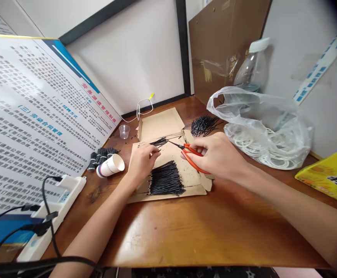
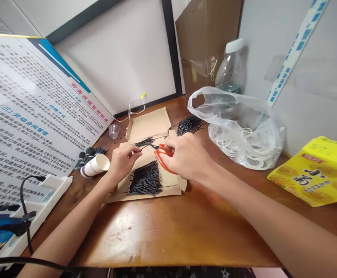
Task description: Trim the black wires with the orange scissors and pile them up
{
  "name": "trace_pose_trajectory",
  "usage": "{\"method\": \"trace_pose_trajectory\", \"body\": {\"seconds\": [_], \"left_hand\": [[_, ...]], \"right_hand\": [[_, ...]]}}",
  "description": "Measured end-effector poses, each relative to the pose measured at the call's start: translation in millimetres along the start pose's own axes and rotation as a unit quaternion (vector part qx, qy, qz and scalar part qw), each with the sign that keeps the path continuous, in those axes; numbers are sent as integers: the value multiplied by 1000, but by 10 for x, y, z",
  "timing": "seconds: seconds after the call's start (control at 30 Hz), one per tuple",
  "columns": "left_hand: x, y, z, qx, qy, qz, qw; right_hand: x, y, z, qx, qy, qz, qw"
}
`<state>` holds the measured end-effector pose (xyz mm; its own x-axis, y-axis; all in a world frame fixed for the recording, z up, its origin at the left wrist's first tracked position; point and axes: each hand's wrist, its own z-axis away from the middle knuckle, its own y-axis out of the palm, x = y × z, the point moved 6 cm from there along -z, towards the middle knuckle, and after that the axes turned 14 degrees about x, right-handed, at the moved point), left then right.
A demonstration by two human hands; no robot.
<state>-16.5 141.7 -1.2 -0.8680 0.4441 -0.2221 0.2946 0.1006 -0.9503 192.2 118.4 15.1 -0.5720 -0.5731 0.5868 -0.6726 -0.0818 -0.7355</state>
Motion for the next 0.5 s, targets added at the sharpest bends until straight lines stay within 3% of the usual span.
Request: {"method": "trace_pose_trajectory", "body": {"seconds": [0.1,0.2,0.37,0.5], "left_hand": [[132,101,-261,49,-28,-56,997],[120,117,-336,57,-43,-59,996],[-114,242,-65,133,-4,0,991],[-186,355,69,169,-35,31,984]], "right_hand": [[-61,2,-23,-1,10,3,1000],[-97,10,-38,3,22,12,1000],[-65,11,-28,6,16,27,1000],[-46,35,-18,1,1,25,1000]]}}
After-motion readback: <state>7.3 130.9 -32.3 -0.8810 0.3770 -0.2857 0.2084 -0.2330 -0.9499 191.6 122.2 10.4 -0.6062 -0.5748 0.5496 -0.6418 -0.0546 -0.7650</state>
